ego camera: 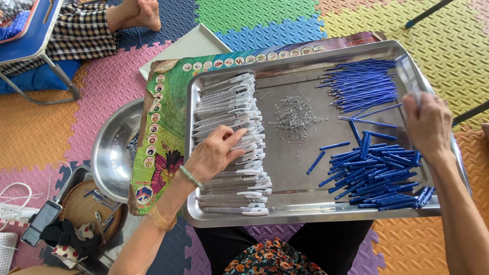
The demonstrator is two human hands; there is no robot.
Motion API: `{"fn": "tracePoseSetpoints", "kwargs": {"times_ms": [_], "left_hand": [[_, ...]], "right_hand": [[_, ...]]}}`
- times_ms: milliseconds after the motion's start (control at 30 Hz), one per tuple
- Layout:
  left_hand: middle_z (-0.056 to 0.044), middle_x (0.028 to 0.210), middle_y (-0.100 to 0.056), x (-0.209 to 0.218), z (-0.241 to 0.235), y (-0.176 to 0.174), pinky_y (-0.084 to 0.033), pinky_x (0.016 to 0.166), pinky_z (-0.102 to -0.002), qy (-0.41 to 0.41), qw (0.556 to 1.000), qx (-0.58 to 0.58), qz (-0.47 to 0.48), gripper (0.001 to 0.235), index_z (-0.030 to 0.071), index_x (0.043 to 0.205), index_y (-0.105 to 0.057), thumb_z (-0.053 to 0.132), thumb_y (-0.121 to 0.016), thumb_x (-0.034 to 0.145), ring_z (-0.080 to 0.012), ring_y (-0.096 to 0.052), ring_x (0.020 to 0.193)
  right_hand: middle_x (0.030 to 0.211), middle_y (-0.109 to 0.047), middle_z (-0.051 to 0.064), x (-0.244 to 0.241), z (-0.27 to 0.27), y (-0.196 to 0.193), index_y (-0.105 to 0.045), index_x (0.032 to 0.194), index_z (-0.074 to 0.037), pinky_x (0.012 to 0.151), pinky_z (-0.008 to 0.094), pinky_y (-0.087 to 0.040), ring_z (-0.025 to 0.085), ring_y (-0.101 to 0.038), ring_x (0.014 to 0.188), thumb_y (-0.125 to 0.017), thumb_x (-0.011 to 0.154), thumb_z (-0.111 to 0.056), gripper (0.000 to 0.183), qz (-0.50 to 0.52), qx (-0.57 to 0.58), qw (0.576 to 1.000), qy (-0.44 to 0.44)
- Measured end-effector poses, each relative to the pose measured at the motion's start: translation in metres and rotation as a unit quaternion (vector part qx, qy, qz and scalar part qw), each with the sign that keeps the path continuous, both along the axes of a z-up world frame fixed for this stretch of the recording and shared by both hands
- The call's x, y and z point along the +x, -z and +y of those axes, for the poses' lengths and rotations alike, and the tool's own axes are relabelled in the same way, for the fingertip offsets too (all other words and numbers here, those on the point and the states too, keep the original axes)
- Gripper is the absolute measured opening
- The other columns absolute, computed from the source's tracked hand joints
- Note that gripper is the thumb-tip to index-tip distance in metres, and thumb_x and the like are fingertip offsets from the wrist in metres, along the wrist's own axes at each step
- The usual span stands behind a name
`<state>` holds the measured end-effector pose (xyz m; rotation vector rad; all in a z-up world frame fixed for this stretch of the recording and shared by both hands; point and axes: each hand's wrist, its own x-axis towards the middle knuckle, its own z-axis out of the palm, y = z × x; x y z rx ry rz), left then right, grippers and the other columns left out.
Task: The person assembles pens by inserting blue ink cartridges into white pen bodies. They pick up a pen body and a cartridge, insert the cartridge, and place the assembled pen on a metal tray. This process is repeated continuously.
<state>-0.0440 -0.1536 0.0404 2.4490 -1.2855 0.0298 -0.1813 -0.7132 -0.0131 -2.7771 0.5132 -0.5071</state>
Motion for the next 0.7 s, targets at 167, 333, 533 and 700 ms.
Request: {"fn": "tracePoseSetpoints", "kwargs": {"times_ms": [167, 333, 533, 700], "left_hand": [[-0.008, 0.107, -0.059, -0.028, 0.022, 0.020, -0.069, 0.064, -0.039, 0.010, 0.995, -0.049, -0.086, 0.042, 0.017, 0.151, -0.066, 0.020, -0.072, 0.110, -0.0235, -0.067, 0.074], [-0.008, 0.108, -0.059, -0.027, 0.026, 0.052, -0.066, 0.084, -0.042, 0.024, 0.984, -0.066, -0.166, 0.066, 0.019, 0.161, -0.059, -0.010, -0.072, 0.104, -0.0254, -0.065, 0.089], [-0.014, 0.118, -0.064, -0.039, 0.031, 0.046, -0.063, 0.104, -0.044, 0.046, 0.987, -0.092, -0.121, 0.057, 0.013, 0.155, -0.065, -0.012, -0.069, 0.104, -0.0301, -0.066, 0.106], [-0.013, 0.126, -0.064, -0.043, 0.063, 0.034, -0.059, 0.106, -0.045, -0.015, 0.979, -0.160, -0.122, 0.043, 0.017, 0.156, -0.064, 0.010, -0.069, 0.113, -0.0300, -0.066, 0.111]], "right_hand": [[0.104, -0.073, 0.017, -0.013, 0.057, -0.029, -0.064, 0.093, 0.002, 0.078, 0.054, -0.057, 0.035, -0.071, 0.087, -0.055, 0.124, -0.034, 0.047, 0.153, 0.061, 0.982, -0.089], [0.116, -0.070, 0.018, 0.018, 0.068, -0.033, -0.069, 0.106, -0.004, 0.081, 0.057, -0.060, 0.037, -0.070, 0.099, -0.050, 0.123, -0.035, 0.040, 0.198, 0.020, 0.972, -0.126], [0.129, -0.077, 0.026, 0.034, 0.049, -0.020, -0.074, 0.117, 0.003, 0.101, 0.057, -0.054, 0.047, -0.070, 0.122, -0.062, 0.122, -0.026, 0.032, 0.116, -0.057, 0.983, -0.132], [0.128, -0.077, 0.025, -0.014, 0.065, -0.021, -0.080, 0.151, 0.002, 0.105, 0.051, -0.054, 0.043, -0.074, 0.118, -0.065, 0.132, -0.016, 0.031, -0.018, -0.035, 0.983, -0.179]]}}
